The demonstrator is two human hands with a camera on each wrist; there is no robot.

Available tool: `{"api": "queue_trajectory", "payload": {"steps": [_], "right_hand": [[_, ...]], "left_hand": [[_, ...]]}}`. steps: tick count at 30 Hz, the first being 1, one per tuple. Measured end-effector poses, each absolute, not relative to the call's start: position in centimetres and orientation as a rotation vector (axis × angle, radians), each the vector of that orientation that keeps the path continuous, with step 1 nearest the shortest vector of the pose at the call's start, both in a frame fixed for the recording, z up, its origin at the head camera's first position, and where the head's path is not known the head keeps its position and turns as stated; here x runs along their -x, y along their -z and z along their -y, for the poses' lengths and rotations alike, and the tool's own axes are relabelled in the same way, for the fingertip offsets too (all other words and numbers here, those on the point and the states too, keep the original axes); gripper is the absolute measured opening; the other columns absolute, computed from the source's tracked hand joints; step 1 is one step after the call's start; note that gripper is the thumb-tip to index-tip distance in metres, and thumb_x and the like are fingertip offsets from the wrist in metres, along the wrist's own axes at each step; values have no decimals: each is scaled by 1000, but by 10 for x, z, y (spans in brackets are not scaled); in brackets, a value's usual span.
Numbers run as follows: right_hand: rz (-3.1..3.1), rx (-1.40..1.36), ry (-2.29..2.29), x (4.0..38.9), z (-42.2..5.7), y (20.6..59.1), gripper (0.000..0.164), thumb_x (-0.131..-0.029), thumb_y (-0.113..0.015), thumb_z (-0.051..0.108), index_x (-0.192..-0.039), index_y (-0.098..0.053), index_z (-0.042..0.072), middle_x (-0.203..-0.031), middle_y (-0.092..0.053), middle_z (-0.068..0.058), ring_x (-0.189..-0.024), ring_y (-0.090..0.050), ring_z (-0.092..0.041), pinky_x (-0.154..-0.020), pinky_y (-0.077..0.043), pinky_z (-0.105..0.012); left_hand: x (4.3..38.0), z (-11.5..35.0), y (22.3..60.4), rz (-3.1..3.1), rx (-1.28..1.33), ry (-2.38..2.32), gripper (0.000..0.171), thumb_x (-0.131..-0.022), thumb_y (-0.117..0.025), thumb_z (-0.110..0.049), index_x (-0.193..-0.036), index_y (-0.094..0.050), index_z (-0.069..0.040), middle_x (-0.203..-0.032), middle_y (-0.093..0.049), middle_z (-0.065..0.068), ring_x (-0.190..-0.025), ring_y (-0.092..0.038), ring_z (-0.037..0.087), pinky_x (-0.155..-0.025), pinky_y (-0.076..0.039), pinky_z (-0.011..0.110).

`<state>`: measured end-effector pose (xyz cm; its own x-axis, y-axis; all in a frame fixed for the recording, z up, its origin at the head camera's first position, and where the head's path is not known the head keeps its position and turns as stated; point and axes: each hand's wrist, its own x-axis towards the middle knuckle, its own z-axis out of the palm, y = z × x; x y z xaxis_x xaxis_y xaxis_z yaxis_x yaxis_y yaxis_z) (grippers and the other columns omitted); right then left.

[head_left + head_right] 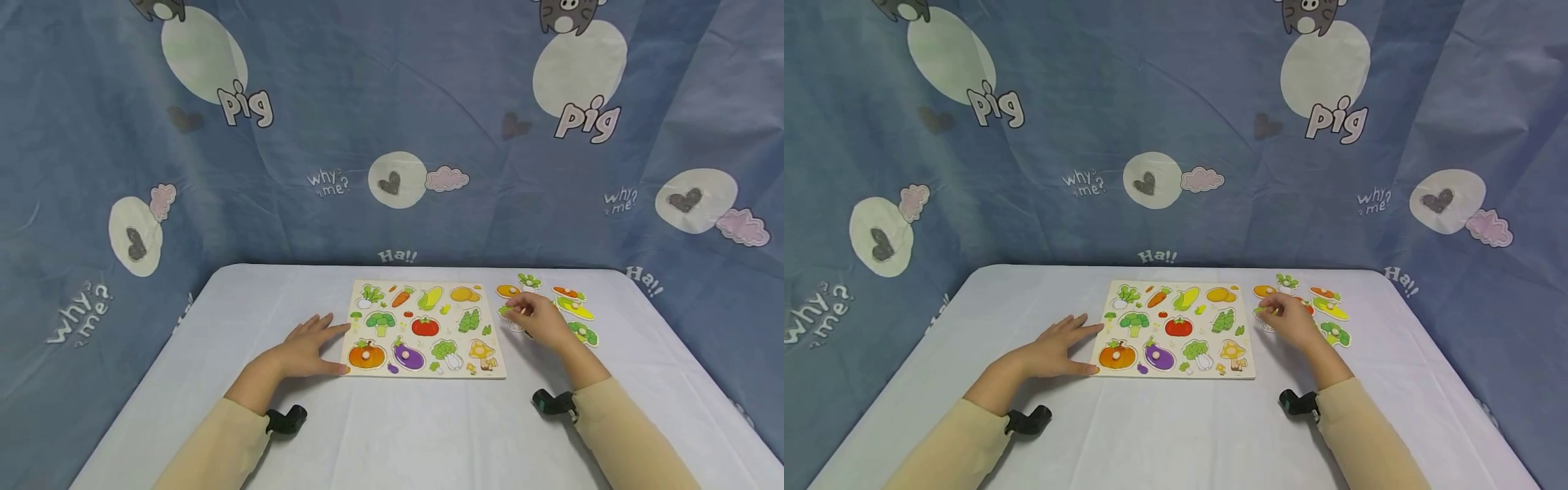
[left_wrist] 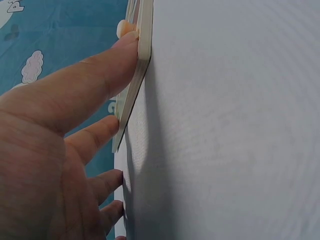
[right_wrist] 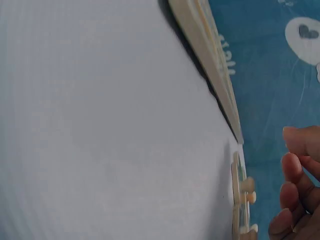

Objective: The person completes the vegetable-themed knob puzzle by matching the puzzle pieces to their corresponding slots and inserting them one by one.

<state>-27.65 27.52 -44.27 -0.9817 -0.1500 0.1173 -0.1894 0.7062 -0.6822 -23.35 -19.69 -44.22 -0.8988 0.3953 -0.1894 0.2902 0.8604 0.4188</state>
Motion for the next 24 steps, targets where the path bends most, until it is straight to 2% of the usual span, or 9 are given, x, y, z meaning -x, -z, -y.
{"api": "queue_trajectory", "payload": {"steps": [10, 24], "right_hand": [[2986, -263, -1120, 285, -287, 444, 19, -94, -70, 14, -107, -65, 1, -92, -62, -9, -75, -53, -20, -58, -48, -31], [3146, -201, -1088, 296, -288, 442, 18, -92, -71, 12, -105, -65, 2, -90, -58, -8, -80, -53, -21, -63, -47, -30]], "left_hand": [[233, 196, 442, -2772, -507, -564, 92, -78, -78, -58, -153, -43, -19, -162, -23, 23, -149, -13, 48, -119, -10, 63], [234, 197, 445, -2774, -506, -561, 92, -78, -77, -59, -153, -43, -19, -162, -23, 23, -149, -12, 48, -119, -10, 63]]}}
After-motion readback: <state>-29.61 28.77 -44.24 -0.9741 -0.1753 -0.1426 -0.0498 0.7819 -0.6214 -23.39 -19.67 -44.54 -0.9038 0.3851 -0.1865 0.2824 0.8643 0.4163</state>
